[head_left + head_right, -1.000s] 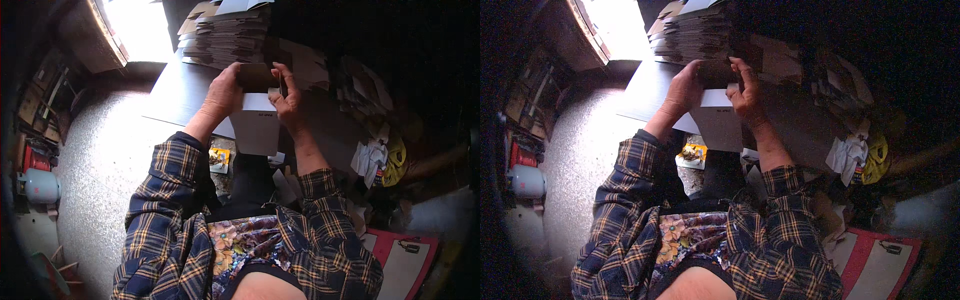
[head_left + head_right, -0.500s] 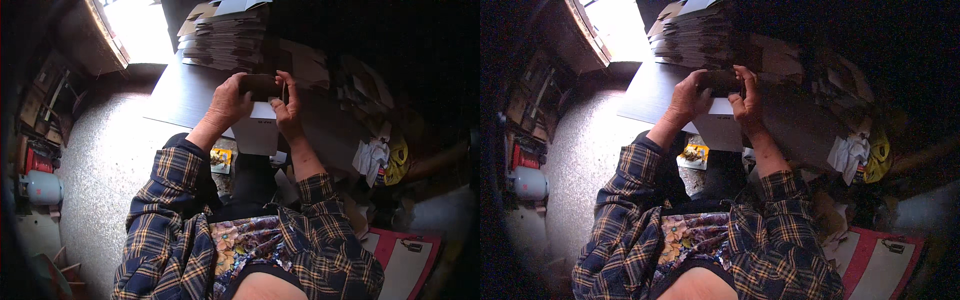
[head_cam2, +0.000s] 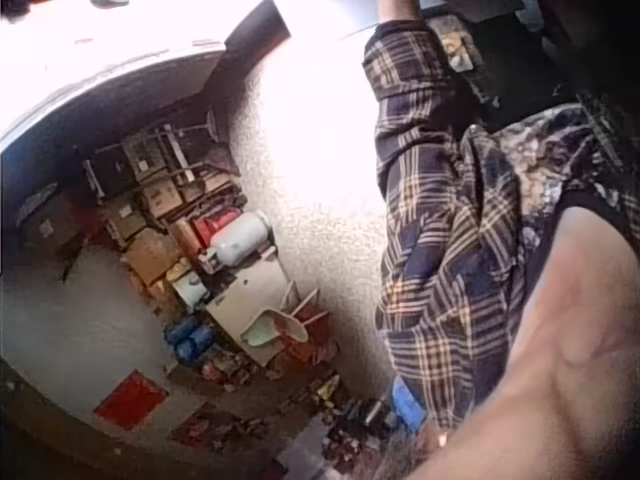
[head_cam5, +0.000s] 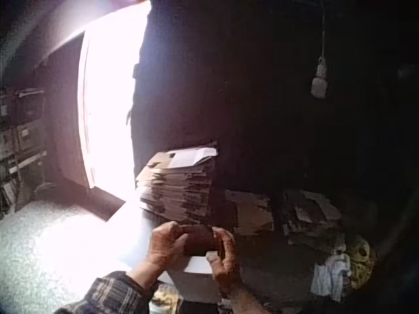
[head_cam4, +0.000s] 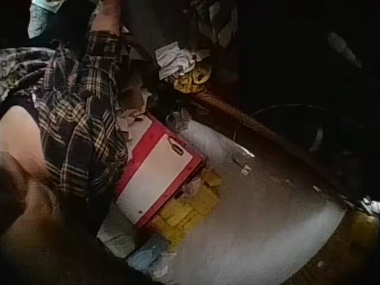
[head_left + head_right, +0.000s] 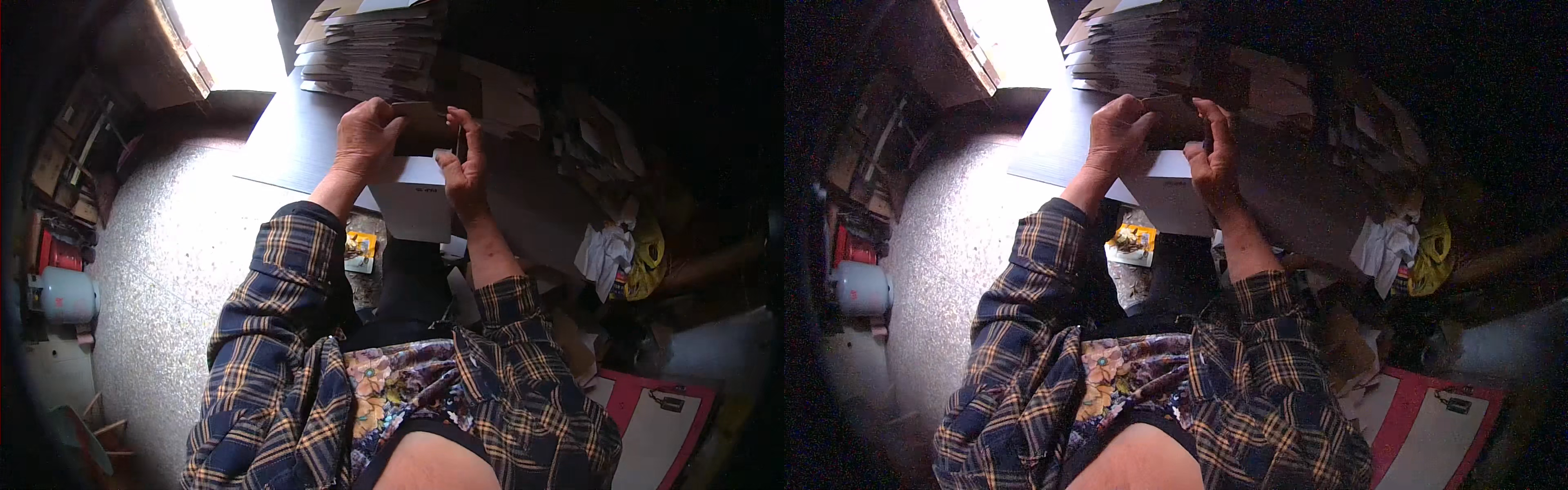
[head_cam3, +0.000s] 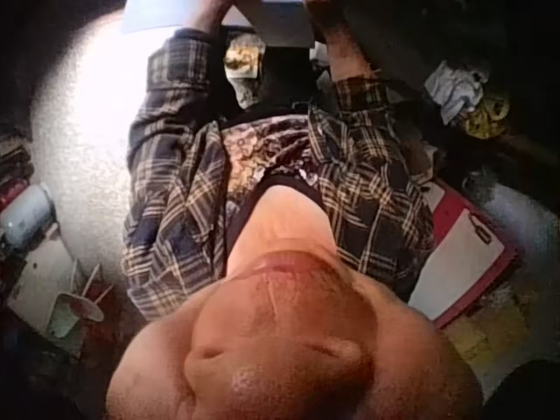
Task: Folding cardboard templates into finished boxes.
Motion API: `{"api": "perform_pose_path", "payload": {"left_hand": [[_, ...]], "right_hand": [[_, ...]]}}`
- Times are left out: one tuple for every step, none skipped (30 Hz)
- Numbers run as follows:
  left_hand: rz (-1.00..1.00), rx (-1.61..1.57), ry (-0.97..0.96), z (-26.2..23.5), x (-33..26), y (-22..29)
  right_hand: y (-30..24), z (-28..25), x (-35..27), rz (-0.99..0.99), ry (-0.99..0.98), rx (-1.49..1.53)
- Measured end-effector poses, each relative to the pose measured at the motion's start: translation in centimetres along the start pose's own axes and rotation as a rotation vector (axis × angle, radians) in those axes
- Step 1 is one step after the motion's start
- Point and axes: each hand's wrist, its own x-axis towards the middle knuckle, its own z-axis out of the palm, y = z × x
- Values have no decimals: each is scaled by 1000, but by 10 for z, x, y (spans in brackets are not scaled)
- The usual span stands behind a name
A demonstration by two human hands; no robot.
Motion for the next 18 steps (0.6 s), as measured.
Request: {"api": "perform_pose_path", "payload": {"left_hand": [[-4, 0, 8, 1, 0, 3], [-3, -4, 8, 1, 0, 6], [27, 48, 1, -1, -2, 9], [59, 102, -7, 0, -3, 8], [63, 100, -8, 1, -6, 8], [136, 71, -32, 3, -12, 9], [208, 43, -54, 4, -17, 9], [263, 17, -25, 5, -20, 8], [263, 16, -26, 5, -23, 7], [221, 31, -77, 5, -26, 6], [178, 45, -129, 4, -29, 3], [448, 167, -179, 2, -22, -2], [717, 280, -234, 2, -18, -10], [111, -127, -300, 10, -19, -3], [94, -181, -316, 10, -17, -3], [-5, -316, -408, 8, -15, -7], [-102, -453, -497, 4, -14, -5], [-250, -580, -579, 1, -14, -2]], "right_hand": [[1, -1, 0, -1, 0, -4], [1, -1, 0, -1, 15, -13], [2, -2, -1, -2, 31, -23], [4, -2, -1, -3, 34, -26], [6, -3, -2, 8, 60, -1], [8, -3, -2, 19, 85, 24], [7, -3, -5, 17, 86, 23], [6, -3, -8, 41, 91, 44], [5, -3, -11, 68, 96, 65], [-1, -2, -12, 74, 91, 66], [-5, 0, -10, 77, 97, 50], [-9, 1, -8, 82, 102, 34], [-8, 1, -9, 101, 97, 31], [-2, -3, -7, 68, 123, 93], [4, -6, -7, 34, 150, 155], [10, -7, -7, 6, 148, 124], [11, -8, -6, 20, 146, 120], [11, -10, -6, 22, 164, 129]]}}
